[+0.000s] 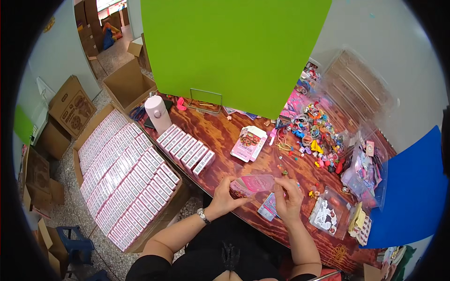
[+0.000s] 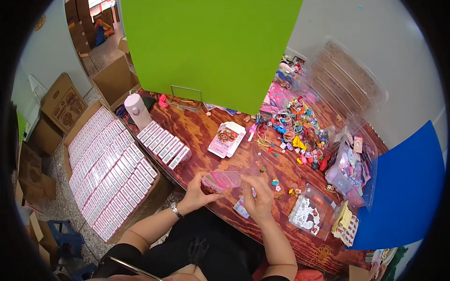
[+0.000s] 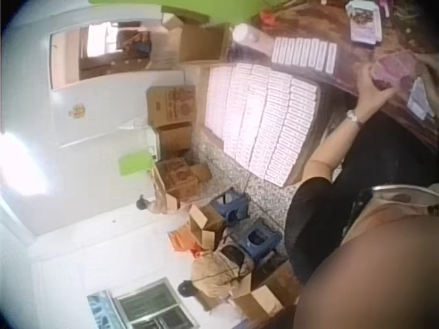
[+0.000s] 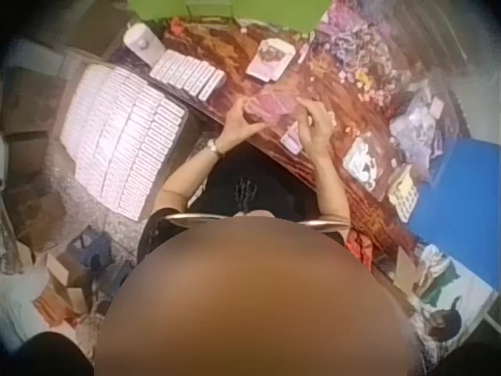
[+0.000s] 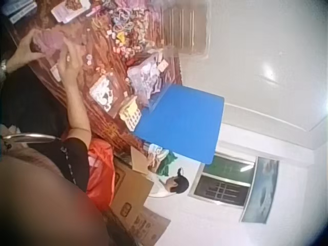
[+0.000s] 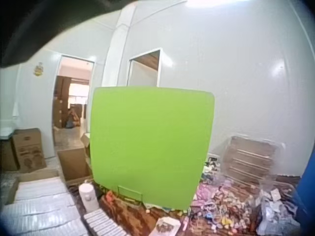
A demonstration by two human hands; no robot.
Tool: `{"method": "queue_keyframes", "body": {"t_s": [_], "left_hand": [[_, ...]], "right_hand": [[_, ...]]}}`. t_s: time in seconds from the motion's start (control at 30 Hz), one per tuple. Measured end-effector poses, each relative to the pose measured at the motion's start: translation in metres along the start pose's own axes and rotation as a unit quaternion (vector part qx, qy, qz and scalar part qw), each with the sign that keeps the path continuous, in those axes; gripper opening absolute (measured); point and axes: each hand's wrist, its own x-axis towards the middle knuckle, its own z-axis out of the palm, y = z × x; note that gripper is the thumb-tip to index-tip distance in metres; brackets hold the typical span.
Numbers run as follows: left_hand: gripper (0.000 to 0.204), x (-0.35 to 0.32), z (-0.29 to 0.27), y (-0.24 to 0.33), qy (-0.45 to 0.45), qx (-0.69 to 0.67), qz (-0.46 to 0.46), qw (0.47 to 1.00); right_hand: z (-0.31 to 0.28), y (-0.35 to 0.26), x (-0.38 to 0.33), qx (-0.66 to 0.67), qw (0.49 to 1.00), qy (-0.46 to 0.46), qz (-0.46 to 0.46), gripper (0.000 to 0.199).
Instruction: Packaging small toy components and accessories into pink plastic containers on a workbench.
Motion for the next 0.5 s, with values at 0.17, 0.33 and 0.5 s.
{"method": "queue_keyframes", "body": {"t_s": [0.17, 0.33, 0.5], "left_hand": [[0.077, -0.0012, 0.0062, -0.0078, -0.001, 0.020, 0.037, 0.999], [0.076, -0.0003, 0.0057, -0.0013, 0.014, 0.066, 0.072, 0.995], [0.075, 0.0000, 0.0039, -0.0002, 0.000, 0.024, 0.043, 0.999]], "right_hand": [[-0.0002, 0.0000, 0.0001, 0.000, 1.000, 0.006, -0.027, 0.021], [0.0005, 0.0038, 0.0011, -0.047, 0.998, 0.038, -0.031, 0.021], [-0.0002, 0.0016, 0.0022, -0.007, 0.999, 0.040, -0.007, 0.020]]}}
